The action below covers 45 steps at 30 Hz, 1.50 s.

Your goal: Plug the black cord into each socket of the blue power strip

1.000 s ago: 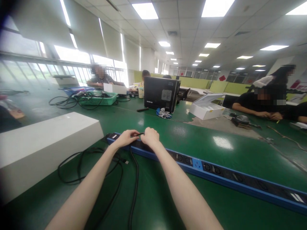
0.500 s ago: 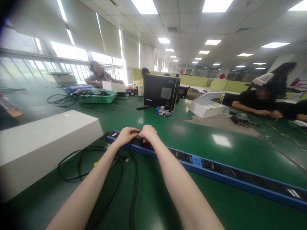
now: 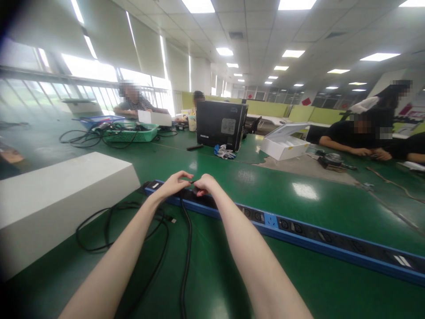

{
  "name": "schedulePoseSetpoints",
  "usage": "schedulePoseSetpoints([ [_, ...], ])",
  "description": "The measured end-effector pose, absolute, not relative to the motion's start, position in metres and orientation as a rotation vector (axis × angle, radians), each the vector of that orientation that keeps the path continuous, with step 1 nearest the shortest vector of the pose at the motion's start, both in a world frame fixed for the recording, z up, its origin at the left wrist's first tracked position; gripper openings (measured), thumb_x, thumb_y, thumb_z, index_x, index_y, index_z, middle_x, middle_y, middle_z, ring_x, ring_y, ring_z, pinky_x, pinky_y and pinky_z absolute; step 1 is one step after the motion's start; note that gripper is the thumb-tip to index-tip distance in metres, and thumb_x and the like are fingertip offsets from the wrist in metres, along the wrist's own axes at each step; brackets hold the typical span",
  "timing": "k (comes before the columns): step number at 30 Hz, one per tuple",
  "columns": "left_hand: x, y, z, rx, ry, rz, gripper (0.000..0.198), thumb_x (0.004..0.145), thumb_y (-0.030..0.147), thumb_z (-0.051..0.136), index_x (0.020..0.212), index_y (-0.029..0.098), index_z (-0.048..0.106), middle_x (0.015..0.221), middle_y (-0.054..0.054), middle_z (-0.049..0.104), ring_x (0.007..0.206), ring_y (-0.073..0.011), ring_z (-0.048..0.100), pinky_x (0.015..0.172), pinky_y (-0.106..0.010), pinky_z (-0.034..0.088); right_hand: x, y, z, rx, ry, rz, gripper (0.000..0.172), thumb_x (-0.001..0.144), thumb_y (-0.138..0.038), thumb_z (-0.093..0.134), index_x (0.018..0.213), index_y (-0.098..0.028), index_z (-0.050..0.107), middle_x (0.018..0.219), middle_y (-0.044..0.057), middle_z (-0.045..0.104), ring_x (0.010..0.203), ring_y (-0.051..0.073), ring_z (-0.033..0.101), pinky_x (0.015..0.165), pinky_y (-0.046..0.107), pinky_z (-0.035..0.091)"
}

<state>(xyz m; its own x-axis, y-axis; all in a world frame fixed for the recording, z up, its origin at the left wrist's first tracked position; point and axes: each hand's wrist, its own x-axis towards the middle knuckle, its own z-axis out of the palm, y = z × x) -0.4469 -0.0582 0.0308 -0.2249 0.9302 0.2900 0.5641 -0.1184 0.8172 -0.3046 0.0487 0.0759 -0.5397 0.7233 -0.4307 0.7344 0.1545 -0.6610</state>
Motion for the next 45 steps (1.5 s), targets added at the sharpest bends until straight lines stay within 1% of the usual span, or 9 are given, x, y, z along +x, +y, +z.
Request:
schedulePoseSetpoints([
  [6,-0.440,-0.072,0.052,1.728,1.557,1.121,0.051,0.074,0.047,0.078,0.117,0.022,0.068,0.123,-0.007,0.072,0.117,-0.0233,0.065,0.104,-0.037,0.048,-0.301,0.053,0.071,1.451,2.378,-1.466,0.039,0.083,-0.046,0.078,0.088,-0.010,0.063,0.054,0.008,0.067,0.039,0.015,0.061,0.037,0.020,0.047],
  [12,-0.440,-0.074,0.055,1.748,1.540,1.066,0.054,0.074,0.050,0.078,0.120,0.023,0.068,0.126,-0.007,0.071,0.122,-0.0259,0.061,0.108,-0.039,0.044,-0.284,0.063,0.072,1.201,2.215,-1.760,0.037,0.088,-0.045,0.074,0.089,-0.010,0.064,0.062,0.010,0.070,0.042,0.012,0.061,0.038,0.017,0.048],
  [16,-0.439,-0.074,0.057,1.760,1.523,1.056,0.051,0.075,0.050,0.077,0.118,0.024,0.070,0.125,-0.006,0.071,0.123,-0.0262,0.060,0.110,-0.039,0.041,-0.264,0.073,0.073,0.912,1.963,-2.078,0.031,0.093,-0.039,0.071,0.095,-0.008,0.066,0.082,0.014,0.076,0.064,0.014,0.072,0.057,0.019,0.060],
  [19,-0.438,-0.076,0.059,1.767,1.501,1.048,0.049,0.077,0.050,0.075,0.118,0.024,0.071,0.127,-0.006,0.071,0.122,-0.0256,0.061,0.110,-0.039,0.042,-0.260,0.076,0.071,0.882,1.878,-2.190,0.031,0.093,-0.037,0.072,0.097,-0.007,0.067,0.084,0.013,0.076,0.068,0.012,0.073,0.064,0.017,0.061],
  [26,-0.444,-0.079,0.058,1.760,1.522,1.026,0.044,0.074,0.048,0.077,0.110,0.024,0.075,0.127,-0.005,0.072,0.124,-0.0268,0.061,0.111,-0.040,0.042,-0.279,0.066,0.068,1.039,2.011,-2.043,0.037,0.085,-0.041,0.079,0.084,-0.006,0.067,0.075,0.011,0.075,0.058,0.011,0.069,0.055,0.014,0.057],
  [31,-0.449,-0.077,0.053,1.733,1.626,1.065,0.058,0.070,0.050,0.079,0.120,0.022,0.070,0.126,-0.008,0.072,0.120,-0.0258,0.064,0.106,-0.037,0.047,-0.278,0.058,0.060,1.184,2.142,-2.067,0.034,0.086,-0.041,0.079,0.080,-0.009,0.065,0.064,0.005,0.070,0.046,0.008,0.061,0.044,0.013,0.052],
  [34,-0.454,-0.073,0.045,1.693,1.797,1.120,0.048,0.079,0.051,0.067,0.118,0.022,0.069,0.123,-0.007,0.073,0.114,-0.0238,0.067,0.101,-0.036,0.049,-0.273,0.052,0.059,1.193,2.193,-2.052,0.037,0.085,-0.043,0.079,0.076,-0.010,0.065,0.063,0.006,0.069,0.043,0.008,0.059,0.041,0.014,0.050],
  [38,-0.458,-0.067,0.031,1.616,2.129,1.143,0.032,0.089,0.047,0.053,0.104,0.026,0.072,0.110,-0.005,0.076,0.103,-0.0237,0.068,0.094,-0.036,0.049,-0.269,0.048,0.061,1.123,2.263,-2.062,0.037,0.086,-0.043,0.078,0.075,-0.011,0.063,0.064,0.007,0.070,0.047,0.010,0.063,0.041,0.015,0.051],
  [45,-0.450,-0.063,0.022,1.602,2.407,1.023,0.033,0.094,0.049,0.047,0.105,0.031,0.072,0.102,-0.003,0.078,0.096,-0.0229,0.069,0.082,-0.031,0.045,-0.273,0.048,0.055,1.114,2.328,-2.007,0.037,0.088,-0.041,0.077,0.071,-0.011,0.062,0.063,0.007,0.069,0.047,0.011,0.064,0.041,0.015,0.052],
])
